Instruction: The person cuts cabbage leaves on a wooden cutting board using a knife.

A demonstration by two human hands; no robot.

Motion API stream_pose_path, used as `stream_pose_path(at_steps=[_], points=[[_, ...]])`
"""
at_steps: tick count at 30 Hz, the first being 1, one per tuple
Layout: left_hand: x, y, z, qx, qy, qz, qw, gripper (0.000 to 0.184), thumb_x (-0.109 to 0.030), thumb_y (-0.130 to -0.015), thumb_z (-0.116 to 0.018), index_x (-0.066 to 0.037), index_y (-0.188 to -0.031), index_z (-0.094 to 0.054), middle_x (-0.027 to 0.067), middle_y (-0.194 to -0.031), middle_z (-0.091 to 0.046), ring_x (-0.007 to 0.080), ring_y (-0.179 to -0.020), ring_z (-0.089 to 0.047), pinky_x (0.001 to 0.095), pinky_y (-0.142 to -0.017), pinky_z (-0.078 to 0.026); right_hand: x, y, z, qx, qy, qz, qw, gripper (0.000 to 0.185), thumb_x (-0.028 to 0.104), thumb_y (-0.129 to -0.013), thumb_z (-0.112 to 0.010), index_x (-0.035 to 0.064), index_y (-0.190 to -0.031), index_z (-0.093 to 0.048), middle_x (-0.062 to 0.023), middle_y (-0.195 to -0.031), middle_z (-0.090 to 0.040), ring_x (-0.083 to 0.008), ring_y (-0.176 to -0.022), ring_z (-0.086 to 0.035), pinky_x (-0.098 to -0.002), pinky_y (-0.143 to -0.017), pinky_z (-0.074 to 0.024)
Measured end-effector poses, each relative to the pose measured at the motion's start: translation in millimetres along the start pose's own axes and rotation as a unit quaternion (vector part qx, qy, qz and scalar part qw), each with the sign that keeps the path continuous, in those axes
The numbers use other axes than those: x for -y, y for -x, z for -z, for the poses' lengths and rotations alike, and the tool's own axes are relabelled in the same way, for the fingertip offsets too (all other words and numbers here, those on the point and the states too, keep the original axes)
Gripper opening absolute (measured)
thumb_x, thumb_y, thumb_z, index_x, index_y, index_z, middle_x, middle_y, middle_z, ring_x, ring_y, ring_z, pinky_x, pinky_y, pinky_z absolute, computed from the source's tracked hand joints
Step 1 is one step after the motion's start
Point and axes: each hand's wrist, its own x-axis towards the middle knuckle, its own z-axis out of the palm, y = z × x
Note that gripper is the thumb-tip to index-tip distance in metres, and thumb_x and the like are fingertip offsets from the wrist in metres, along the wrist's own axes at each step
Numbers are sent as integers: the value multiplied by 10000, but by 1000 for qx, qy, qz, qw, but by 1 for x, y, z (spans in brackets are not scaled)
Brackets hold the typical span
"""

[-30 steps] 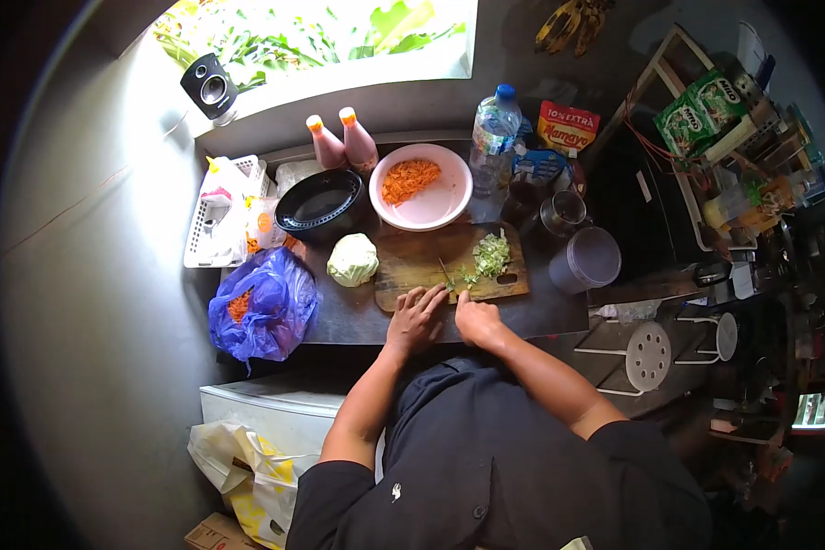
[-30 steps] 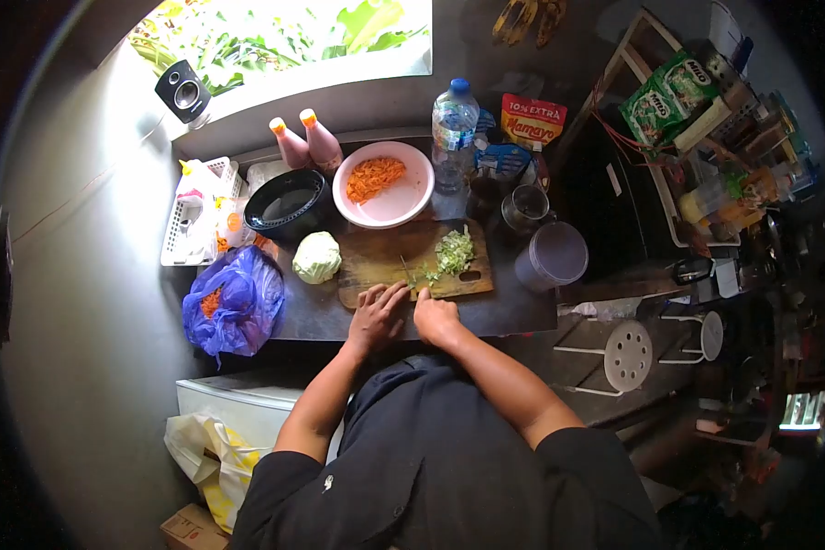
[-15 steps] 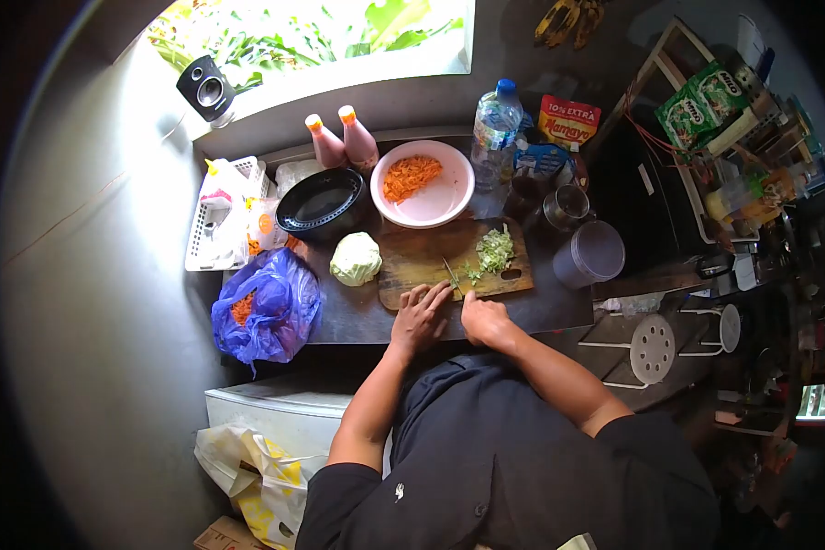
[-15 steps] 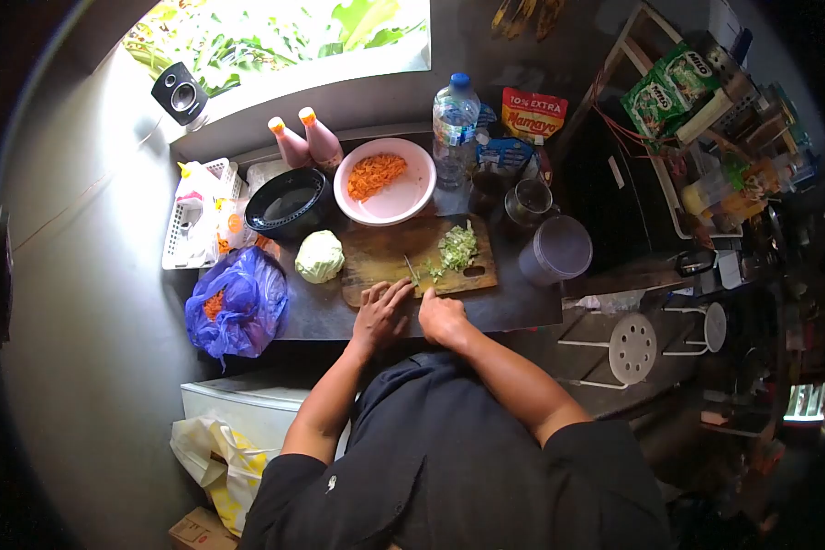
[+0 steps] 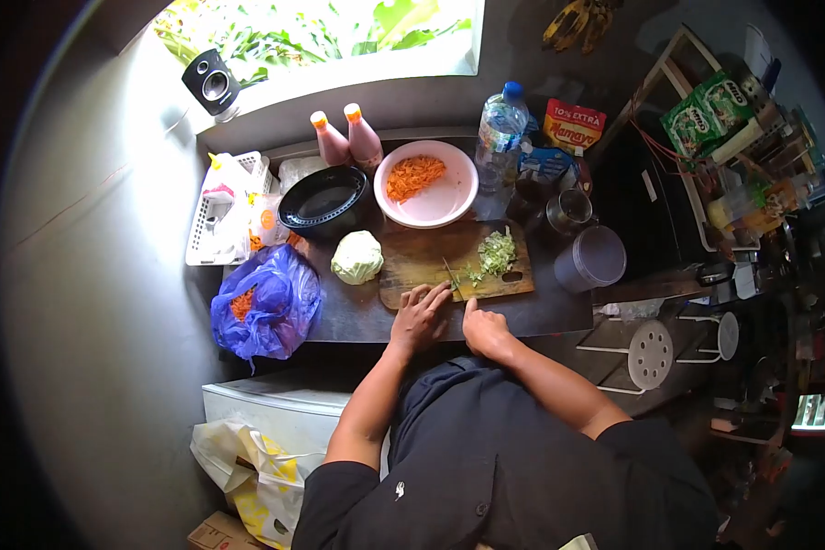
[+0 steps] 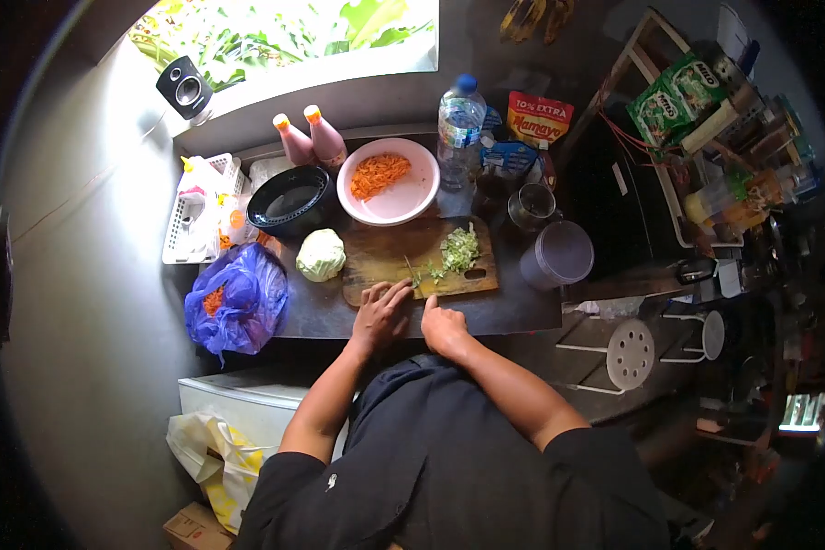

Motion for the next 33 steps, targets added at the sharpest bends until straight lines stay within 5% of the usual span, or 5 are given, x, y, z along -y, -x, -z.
stream_pose_path(at_steps=[18, 21, 25, 27, 33], points=[[3, 1, -8, -21, 4, -14, 1000, 607, -244, -789, -704, -150, -1366, -540, 66, -1403, -515, 259, -1281, -447, 425, -1050, -332, 1, -18, 5, -21, 55, 29, 998, 342, 110, -882, -590, -32, -1164, -458, -214, -949, -733, -339, -893, -734, -451, -754, -583], [6, 1, -12, -38, 17, -14, 999, 599, -249, -796, -703, -157, -1366, -544, 69, -1384, -524, 266, -1283, -444, 430, -1044, -336, 9, 4, 7, 0, -3, -9, 1000, 548, 55, -798, -665, -94, -1260, -411, -273, -987, -712, -377, -951, -717, -449, -807, -573], [7, 2, -12, -41, 24, -10, 999, 603, -242, -799, -699, -159, -1375, -540, 72, -1383, -528, 279, -1283, -442, 432, -1042, -337, 6, -7, 4, -10, 31, 11, 999, 490, 54, -800, -655, -72, -1210, -417, -275, -976, -714, -377, -933, -721, -461, -807, -573], [6, 2, -8, -39, 29, -14, 999, 610, -231, -798, -696, -157, -1383, -536, 71, -1381, -532, 282, -1284, -438, 437, -1042, -338, 8, -13, 11, -27, 41, 19, 999, 322, 106, -904, -544, -29, -1182, -452, -237, -975, -730, -345, -907, -735, -456, -774, -584], [6, 3, -8, -37, 18, -13, 999, 600, -246, -820, -659, -157, -1396, -515, 58, -1380, -534, 269, -1272, -446, 421, -1043, -336, 11, 0, -11, -33, 46, 2, 998, 415, 89, -873, -582, -76, -1227, -440, -231, -936, -728, -354, -884, -733, -443, -761, -586]])
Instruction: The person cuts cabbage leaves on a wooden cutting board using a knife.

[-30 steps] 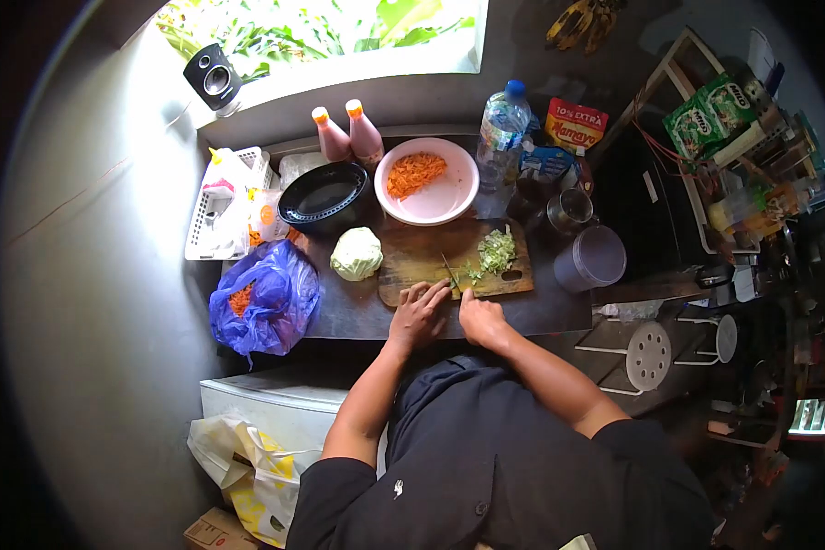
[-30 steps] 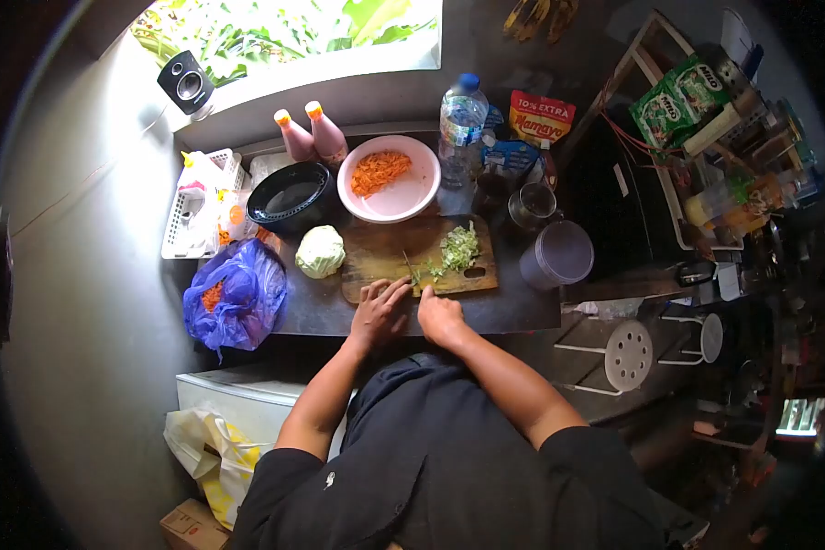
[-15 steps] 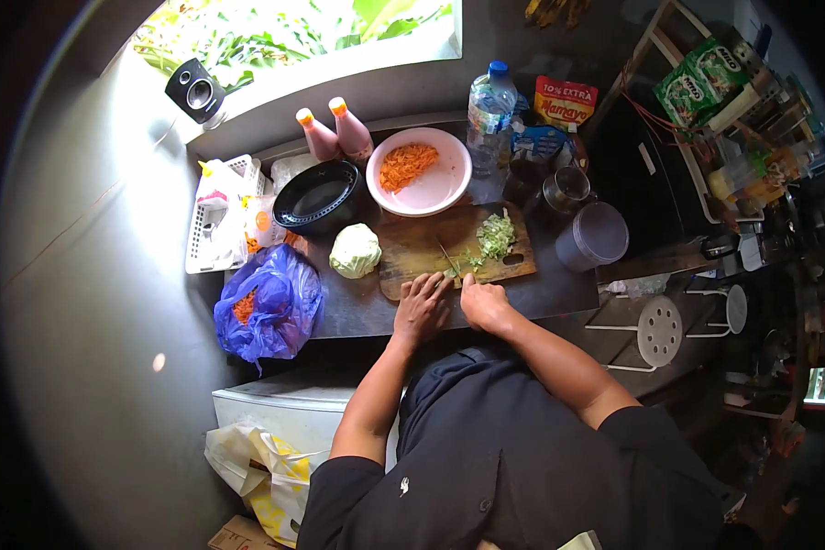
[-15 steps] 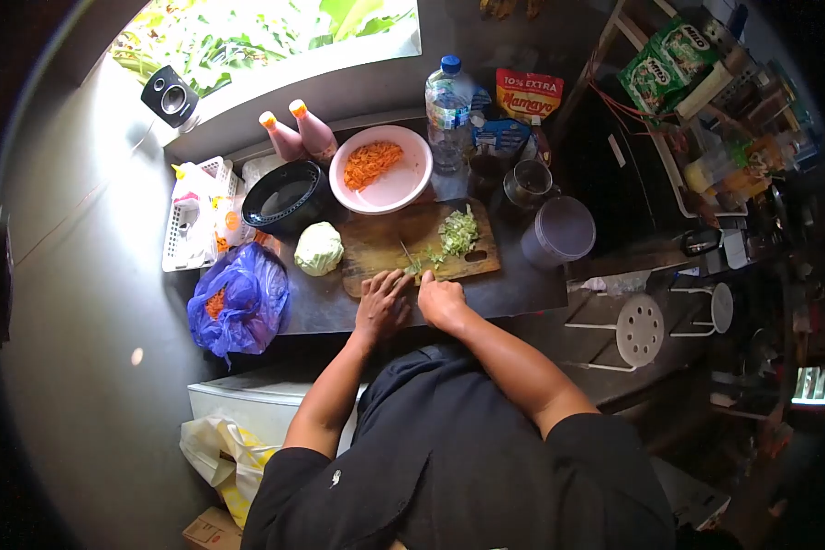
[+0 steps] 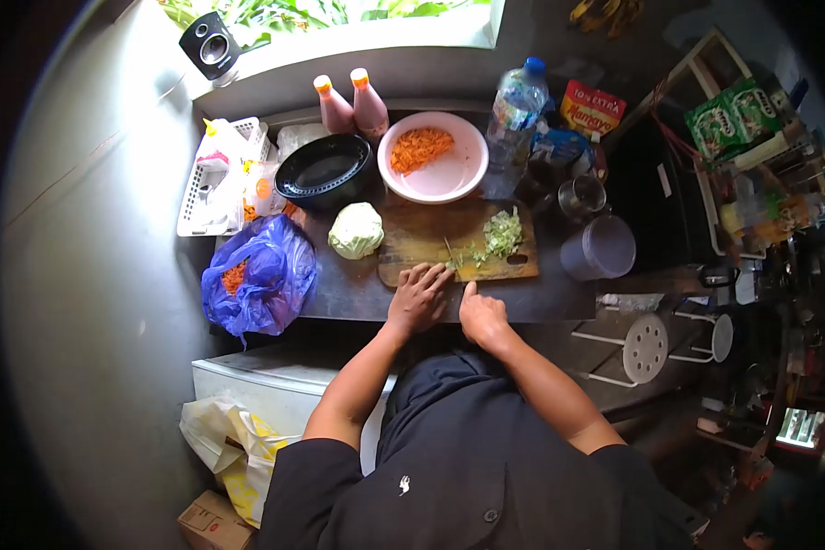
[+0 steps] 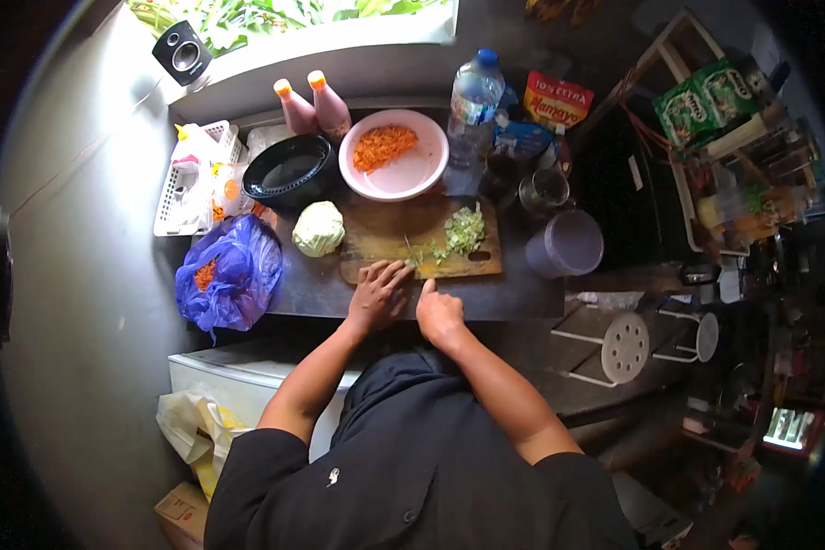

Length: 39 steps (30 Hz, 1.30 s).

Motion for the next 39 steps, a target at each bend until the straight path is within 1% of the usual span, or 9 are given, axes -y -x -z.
stream_pose_path(at_steps=[3, 10, 13, 14, 17, 29, 33, 36, 39], points=[[-1, -1, 0, 4, 14, 3, 1000, 599, -211, -817, -673, -157, -1395, -525, 73, -1391, -521, 283, -1282, -436, 442, -1050, -334, 1, -12, -6, -38, -20, 2, 999, 389, 85, -873, -582, -76, -1206, -460, -231, -913, -726, -365, -867, -730, -464, -760, -583], [-3, 0, 0, 8, 5, 6, 1000, 578, -225, -827, -661, -156, -1386, -531, 62, -1394, -522, 283, -1281, -439, 438, -1047, -335, 7, 11, 5, 10, -43, -39, 998, 219, 140, -930, -527, 12, -1102, -483, -235, -918, -731, -352, -867, -739, -449, -746, -588], [-4, -2, -2, 4, -1, 4, 1000, 587, -238, -818, -665, -150, -1383, -532, 62, -1391, -525, 282, -1279, -442, 436, -1044, -333, 4, -3, -11, -19, -38, -46, 998, 242, 148, -927, -539, 9, -1114, -475, -240, -927, -729, -344, -867, -740, -446, -745, -589], [-4, -1, -3, 5, 1, 7, 1000, 587, -241, -820, -663, -148, -1384, -531, 61, -1390, -525, 280, -1278, -443, 436, -1044, -332, 1, -7, -12, -33, -48, -20, 998, 384, 74, -832, -627, -45, -1148, -445, -246, -931, -724, -384, -889, -724, -467, -741, -587], [-4, -2, 0, 4, -5, 0, 1000, 570, -238, -821, -668, -139, -1367, -538, 60, -1379, -531, 281, -1268, -451, 430, -1040, -337, 1, -8, 15, 10, -44, -3, 999, 336, 85, -887, -552, -55, -1173, -447, -248, -928, -723, -376, -866, -729, -466, -728, -588], [-6, -2, 3, -17, 44, 15, 999, 554, -204, -771, -710, -107, -1293, -554, 69, -1377, -535, 301, -1264, -466, 434, -1036, -363, 1, -11, 17, -2, -66, -19, 998, 367, 57, -821, -629, -38, -1131, -456, -261, -958, -715, -386, -934, -712, -474, -805, -570], [1, -1, -4, -49, 54, 15, 997, 521, -170, -770, -689, -98, -1271, -562, 64, -1339, -562, 271, -1226, -503, 400, -1009, -393, 5, 3, 2, 14, -60, -26, 998, 462, 78, -827, -618, -85, -1214, -424, -272, -991, -711, -386, -924, -718, -481, -795, -573], [10, -2, -13, -91, 88, -2, 992, 507, -34, -723, -630, -87, -1226, -595, 36, -1293, -604, 266, -1171, -548, 370, -969, -433, 4, -4, 9, 31, -13, -13, 999, 352, 98, -897, -580, -12, -1205, -448, -229, -1020, -724, -357, -956, -723, -456, -815, -576], [10, -1, -10, -76, 78, 0, 994, 525, -45, -708, -634, -88, -1229, -592, 31, -1285, -604, 263, -1156, -547, 381, -979, -429, -1, -20, 19, 32, -18, -11, 999, 365, 102, -881, -601, -7, -1196, -451, -227, -1026, -721, -356, -974, -717, -446, -823, -574]])
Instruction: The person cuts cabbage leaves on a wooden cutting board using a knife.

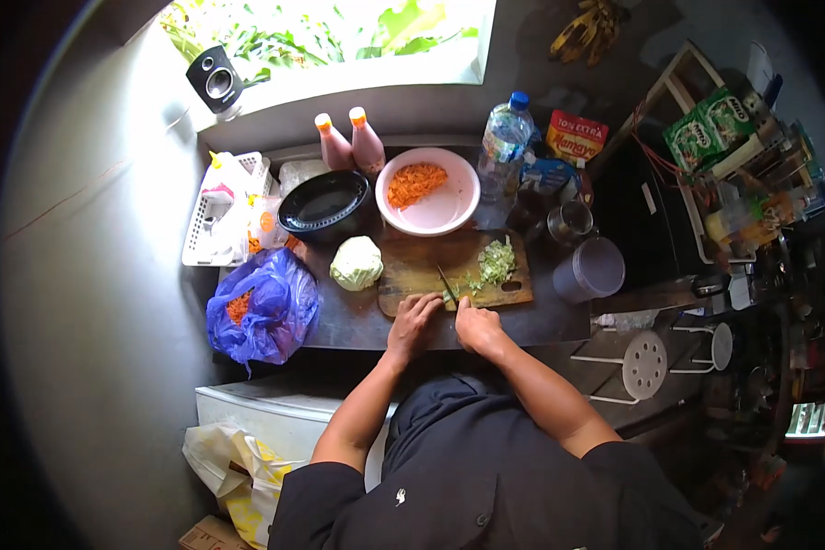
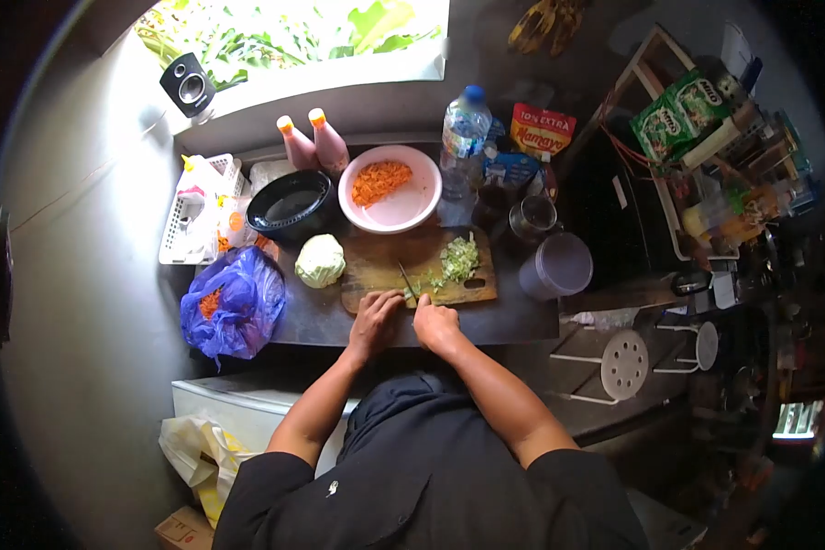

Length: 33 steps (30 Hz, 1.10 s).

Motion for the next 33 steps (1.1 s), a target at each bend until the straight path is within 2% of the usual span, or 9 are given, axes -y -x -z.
stream_pose_path(at_steps=[2, 4, 10, 15, 18, 21, 24, 28, 33], points=[[-1, -1, 2, 11, -19, -1, 1000, 526, -49, -704, -633, -91, -1226, -592, 39, -1289, -592, 270, -1153, -536, 393, -987, -427, -1, 1, 2, 17, -19, -15, 1000, 446, 116, -823, -669, -6, -1194, -453, -246, -1079, -704, -354, -1028, -701, -433, -851, -568], [-1, -1, 2, 10, -24, 6, 1000, 524, -49, -702, -633, -104, -1222, -595, 60, -1296, -574, 287, -1175, -517, 400, -995, -427, 6, 23, 8, 26, -22, -5, 999, 407, 94, -841, -614, -41, -1188, -450, -268, -1034, -705, -391, -998, -699, -467, -841, -562], [0, -1, -2, 13, -21, 28, 999, 506, -47, -719, -624, -139, -1217, -606, 79, -1216, -563, 305, -1139, -508, 412, -998, -427, 9, 7, 2, 23, -19, 1, 1000, 487, 86, -821, -653, -61, -1226, -426, -264, -1035, -706, -381, -1000, -701, -455, -833, -568], [-2, 0, -3, -3, -41, 43, 998, 405, -80, -799, -611, -171, -1194, -624, 66, -1181, -553, 290, -1129, -509, 417, -960, -426, 11, 13, -1, 23, -40, 23, 999, 448, 95, -834, -625, -65, -1209, -439, -252, -989, -716, -374, -962, -712, -457, -809, -572], [-4, 0, -1, -3, -54, 47, 997, 418, -81, -793, -612, -179, -1200, -621, 63, -1186, -551, 284, -1131, -508, 417, -959, -421, 8, 17, -15, 3, -11, 6, 1000, 429, 81, -825, -628, -59, -1191, -453, -229, -942, -727, -369, -915, -723, -455, -780, -578], [-5, -2, 1, 4, -49, 52, 997, 424, -89, -789, -616, -186, -1202, -619, 61, -1186, -553, 282, -1133, -509, 416, -952, -419, 6, 0, -15, -48, 8, 36, 998, 387, 81, -826, -628, -50, -1154, -469, -231, -903, -727, -356, -868, -733, -447, -738, -584], [-3, -1, 0, 3, -59, 45, 997, 424, -95, -786, -627, -174, -1202, -619, 63, -1183, -556, 283, -1129, -511, 419, -944, -419, 8, 6, 2, -41, 10, 58, 997, 378, 81, -839, -613, -57, -1158, -463, -235, -888, -726, -358, -853, -734, -450, -727, -586], [-3, -1, -4, -10, -48, 60, 997, 424, -98, -782, -643, -158, -1202, -618, 65, -1181, -558, 284, -1127, -510, 416, -942, -420, 9, 27, -8, -25, -3, 29, 999, 367, 85, -850, -603, -62, -1154, -460, -235, -879, -725, -361, -848, -733, -452, -729, -585], [-7, -5, 2, -17, -35, 56, 998, 374, -95, -805, -638, -129, -1178, -637, 84, -1151, -571, 299, -1092, -520, 430, -904, -425, 3, 7, -13, -40, 2, 31, 999, 370, 67, -840, -601, -70, -1153, -458, -234, -875, -725, -369, -849, -731, -451, -725, -583]])
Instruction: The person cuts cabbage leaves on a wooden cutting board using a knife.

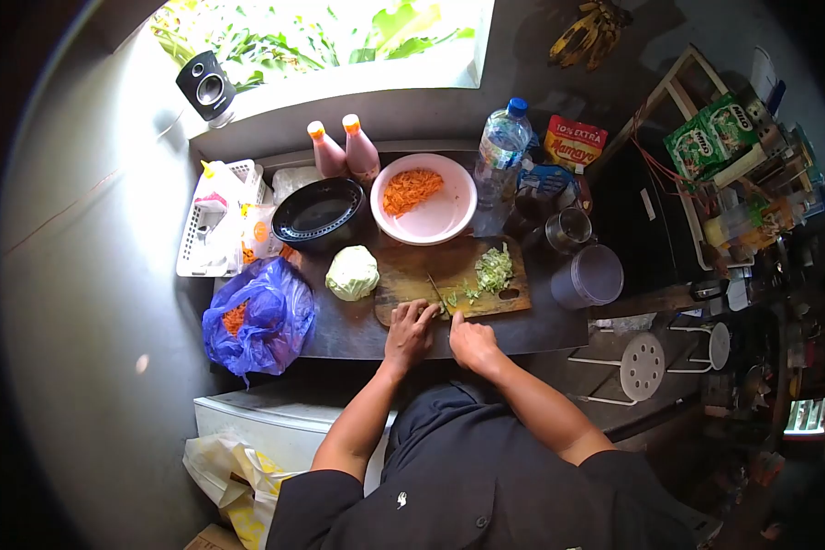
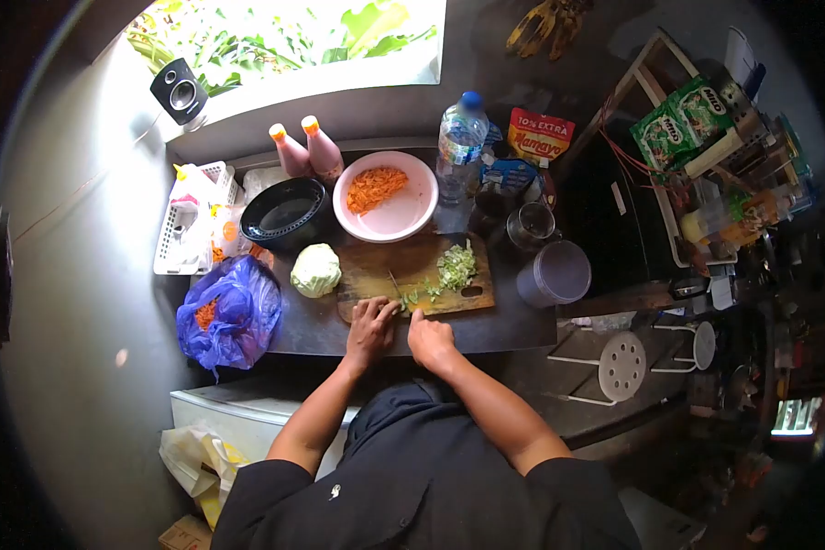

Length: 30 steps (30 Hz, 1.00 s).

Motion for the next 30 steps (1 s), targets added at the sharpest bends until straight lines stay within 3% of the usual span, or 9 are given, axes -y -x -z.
stream_pose_path(at_steps=[3, 5, 8, 11, 19, 22, 30], points=[[-2, 1, 0, 9, -16, 4, 1000, 395, -108, -793, -639, -136, -1187, -635, 87, -1141, -563, 303, -1094, -516, 434, -910, -424, 3, 0, 14, 5, 1, 9, 1000, 355, 61, -837, -605, -59, -1139, -463, -231, -880, -726, -371, -852, -729, -458, -723, -579], [0, 2, 0, 12, -26, 8, 1000, 410, -115, -785, -642, -141, -1194, -634, 90, -1135, -557, 305, -1095, -513, 436, -912, -424, 8, 12, 19, 27, 7, -14, 1000, 283, 138, -906, -560, 0, -1139, -481, -209, -915, -736, -342, -864, -738, -427, -748, -584], [0, 3, -4, 11, -28, 13, 999, 431, -129, -776, -647, -148, -1206, -629, 99, -1132, -543, 313, -1093, -508, 441, -918, -423, 9, 18, -5, 2, 12, -29, 1000, 255, 135, -917, -539, 2, -1130, -490, -212, -907, -736, -340, -852, -740, -429, -738, -585], [1, 4, -1, 12, -30, 16, 999, 435, -132, -776, -643, -155, -1210, -623, 103, -1132, -537, 314, -1092, -505, 442, -917, -423, 5, 7, -5, -28, -7, -7, 1000, 286, 72, -868, -549, -50, -1116, -472, -241, -864, -722, -378, -803, -729, -483, -737, -577], [5, 3, -5, 5, -28, 24, 999, 399, -129, -794, -628, -151, -1192, -609, 90, -1122, -540, 300, -1076, -508, 438, -905, -420, 7, 19, -7, -5, -11, -1, 1000, 307, 49, -840, -573, -51, -1109, -465, -245, -848, -719, -395, -806, -723, -478, -697, -579], [1, 2, -2, 16, -38, 11, 999, 389, -129, -803, -625, -160, -1191, -611, 85, -1105, -542, 291, -1057, -510, 433, -898, -418, 7, 6, 1, 12, 16, -12, 1000, 288, 93, -879, -570, -20, -1129, -482, -235, -933, -730, -357, -892, -732, -458, -765, -581], [4, 3, -4, 6, -45, 10, 999, 411, -147, -796, -640, -182, -1205, -616, 71, -1096, -545, 284, -1048, -512, 425, -882, -416, 12, 22, 13, 30, 11, -10, 999, 395, 105, -841, -614, -57, -1163, -452, -251, -949, -720, -393, -901, -720, -470, -796, -572]])
